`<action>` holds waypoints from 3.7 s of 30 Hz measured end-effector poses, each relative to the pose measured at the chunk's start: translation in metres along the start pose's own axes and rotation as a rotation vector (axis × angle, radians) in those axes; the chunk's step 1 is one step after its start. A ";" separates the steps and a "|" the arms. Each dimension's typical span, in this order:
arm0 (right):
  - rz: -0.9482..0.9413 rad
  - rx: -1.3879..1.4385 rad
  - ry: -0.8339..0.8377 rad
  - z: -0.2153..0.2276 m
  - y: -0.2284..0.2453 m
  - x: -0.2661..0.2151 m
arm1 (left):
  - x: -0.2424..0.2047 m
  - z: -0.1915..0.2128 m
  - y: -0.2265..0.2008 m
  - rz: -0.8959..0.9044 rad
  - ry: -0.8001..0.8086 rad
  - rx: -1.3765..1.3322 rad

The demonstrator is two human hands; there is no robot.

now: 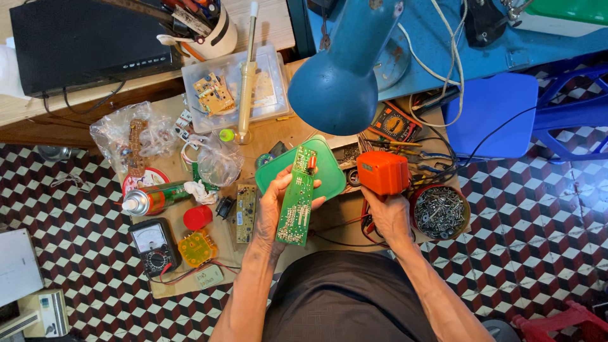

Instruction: The person holds a green circuit board and uses a heat gun to apply heat to specific components. They repeatedly reposition the board and direct the hot air at different areas while inspecting the surface.

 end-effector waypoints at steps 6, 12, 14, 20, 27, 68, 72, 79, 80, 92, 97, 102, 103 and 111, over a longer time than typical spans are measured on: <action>-0.410 0.614 0.025 -0.003 -0.014 -0.005 | -0.001 0.001 0.002 -0.004 -0.019 0.013; -0.405 0.497 -0.018 -0.006 -0.014 0.003 | 0.002 0.001 0.005 0.000 -0.022 0.018; -0.033 0.228 -0.032 0.000 0.007 0.011 | 0.003 0.002 0.005 0.000 -0.021 0.021; -0.542 0.663 -0.035 -0.002 -0.008 0.004 | 0.002 0.000 0.004 -0.010 -0.009 0.022; -0.166 0.389 -0.057 0.017 0.014 0.012 | 0.001 0.001 0.003 -0.009 -0.014 0.027; -0.608 0.940 -0.206 0.102 0.032 -0.002 | 0.018 -0.024 0.004 0.042 0.050 -0.035; 0.213 0.093 -0.410 0.166 0.095 -0.006 | 0.020 -0.029 0.006 0.042 0.076 -0.057; -0.104 0.608 -0.162 0.157 0.094 0.009 | 0.033 -0.027 0.013 0.022 0.069 -0.075; -0.239 0.717 -0.114 0.148 0.088 0.009 | 0.036 -0.025 0.014 0.024 0.068 -0.084; 0.111 0.405 -0.173 0.121 0.086 0.006 | 0.050 -0.013 0.020 0.028 0.095 -0.104; 0.018 0.479 -0.144 0.117 0.082 0.007 | 0.047 -0.017 0.017 0.015 0.089 -0.080; -0.207 0.696 -0.060 0.116 0.079 0.011 | 0.048 -0.018 0.019 0.021 0.095 -0.102; -0.287 0.764 -0.059 0.115 0.077 0.010 | 0.049 -0.017 0.020 0.027 0.082 -0.099; -0.261 0.809 -0.072 0.116 0.078 0.012 | 0.052 -0.014 0.024 0.037 0.059 -0.129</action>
Point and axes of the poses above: each hand's wrist, its own x-axis towards the middle knuckle, its own z-axis out of the back of the hand, y = z × x, the point moved 7 cm from there along x, towards the middle knuckle, and after that the axes turned 9 degrees about -y, right-handed, at the moved point
